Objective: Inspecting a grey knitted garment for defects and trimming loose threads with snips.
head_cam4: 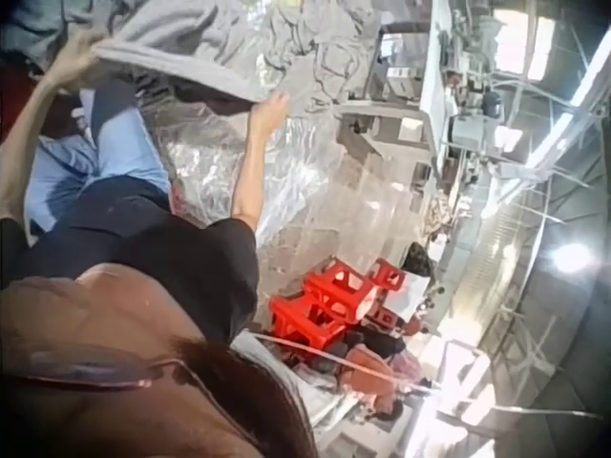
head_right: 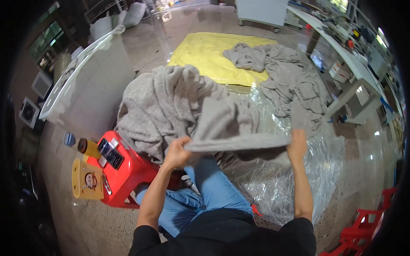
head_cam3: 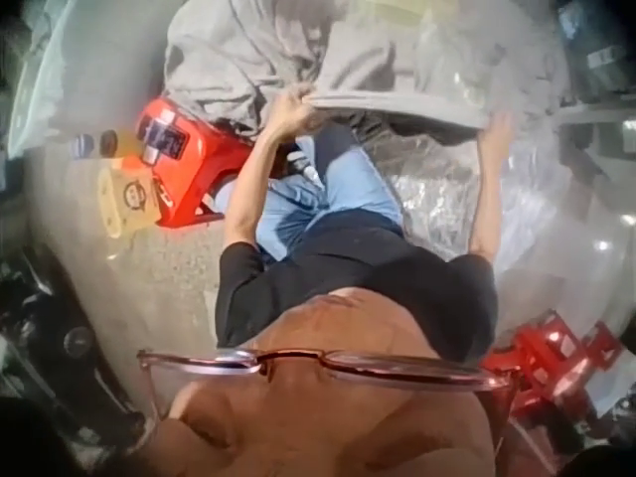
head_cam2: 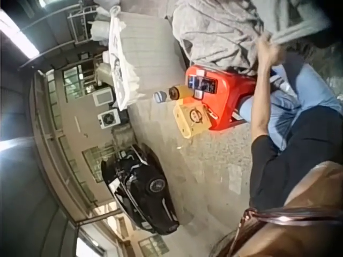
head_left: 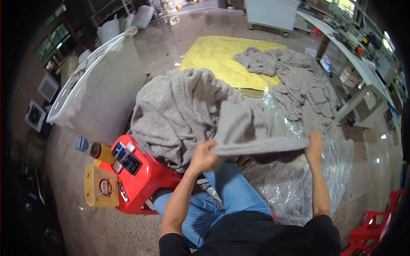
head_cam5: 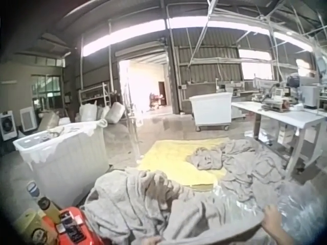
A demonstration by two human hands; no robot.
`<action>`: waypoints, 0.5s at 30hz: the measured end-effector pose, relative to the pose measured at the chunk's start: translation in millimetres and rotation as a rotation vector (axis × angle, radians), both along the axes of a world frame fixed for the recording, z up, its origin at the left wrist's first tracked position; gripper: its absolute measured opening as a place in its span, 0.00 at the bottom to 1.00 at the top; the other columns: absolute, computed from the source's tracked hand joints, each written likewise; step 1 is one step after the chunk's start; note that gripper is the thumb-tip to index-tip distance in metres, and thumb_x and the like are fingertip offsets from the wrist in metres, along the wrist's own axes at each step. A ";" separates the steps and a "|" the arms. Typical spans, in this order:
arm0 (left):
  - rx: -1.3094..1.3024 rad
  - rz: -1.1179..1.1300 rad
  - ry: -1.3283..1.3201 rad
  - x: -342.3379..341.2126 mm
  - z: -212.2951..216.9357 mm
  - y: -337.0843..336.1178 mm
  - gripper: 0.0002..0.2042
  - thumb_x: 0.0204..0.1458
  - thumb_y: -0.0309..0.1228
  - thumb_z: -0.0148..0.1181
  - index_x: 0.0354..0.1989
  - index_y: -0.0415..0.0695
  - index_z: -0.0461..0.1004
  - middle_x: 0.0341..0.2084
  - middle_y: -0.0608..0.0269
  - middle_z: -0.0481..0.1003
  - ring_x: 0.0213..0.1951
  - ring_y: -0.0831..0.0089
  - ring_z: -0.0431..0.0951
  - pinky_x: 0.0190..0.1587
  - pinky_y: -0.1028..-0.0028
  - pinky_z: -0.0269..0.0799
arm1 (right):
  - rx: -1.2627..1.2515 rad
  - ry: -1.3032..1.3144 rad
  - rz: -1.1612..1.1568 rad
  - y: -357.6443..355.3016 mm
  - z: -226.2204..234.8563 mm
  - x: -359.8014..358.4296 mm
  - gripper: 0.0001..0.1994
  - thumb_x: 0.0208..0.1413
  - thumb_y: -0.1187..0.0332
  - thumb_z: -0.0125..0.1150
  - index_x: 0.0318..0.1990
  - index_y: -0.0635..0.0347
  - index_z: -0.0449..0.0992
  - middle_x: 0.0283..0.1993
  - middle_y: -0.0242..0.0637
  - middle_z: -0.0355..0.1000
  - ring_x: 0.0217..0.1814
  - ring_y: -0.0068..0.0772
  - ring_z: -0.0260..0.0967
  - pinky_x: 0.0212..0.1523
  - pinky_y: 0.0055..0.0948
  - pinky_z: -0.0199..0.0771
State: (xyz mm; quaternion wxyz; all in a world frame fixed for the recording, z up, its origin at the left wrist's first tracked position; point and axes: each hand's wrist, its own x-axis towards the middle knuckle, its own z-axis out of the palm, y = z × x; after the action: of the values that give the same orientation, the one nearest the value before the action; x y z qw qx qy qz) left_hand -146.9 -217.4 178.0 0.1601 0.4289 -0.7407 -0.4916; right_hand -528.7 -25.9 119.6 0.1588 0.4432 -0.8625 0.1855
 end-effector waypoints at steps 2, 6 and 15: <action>0.147 -0.285 0.180 35.7 23.6 38.5 0.09 0.47 0.28 0.64 0.34 0.38 0.76 0.28 0.67 0.77 0.32 0.84 0.71 0.34 0.77 0.68 | -0.175 0.114 0.008 26.0 -34.4 -30.3 0.14 0.43 0.77 0.53 0.40 0.60 0.71 0.42 0.45 0.69 0.43 0.51 0.68 0.42 0.37 0.69; 0.324 -0.415 0.037 130.1 120.3 104.9 0.10 0.51 0.34 0.63 0.34 0.39 0.76 0.20 0.63 0.75 0.24 0.76 0.74 0.28 0.72 0.68 | -0.267 -0.383 0.155 55.1 -22.5 -39.1 0.06 0.45 0.73 0.54 0.32 0.63 0.72 0.28 0.40 0.69 0.35 0.34 0.69 0.39 0.29 0.67; -0.537 0.876 0.078 333.6 208.2 298.8 0.18 0.39 0.41 0.65 0.25 0.38 0.68 0.19 0.63 0.72 0.21 0.77 0.72 0.24 0.78 0.66 | 0.182 -0.618 1.040 -10.5 169.5 113.4 0.10 0.39 0.66 0.68 0.25 0.61 0.72 0.22 0.35 0.69 0.26 0.33 0.66 0.30 0.30 0.65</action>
State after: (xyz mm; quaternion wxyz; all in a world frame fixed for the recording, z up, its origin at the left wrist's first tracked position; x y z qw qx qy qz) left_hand 186.7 81.4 386.3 0.4831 0.6239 -0.5853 -0.1866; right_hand -415.4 -36.4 289.1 -0.2488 0.7436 -0.5517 0.2844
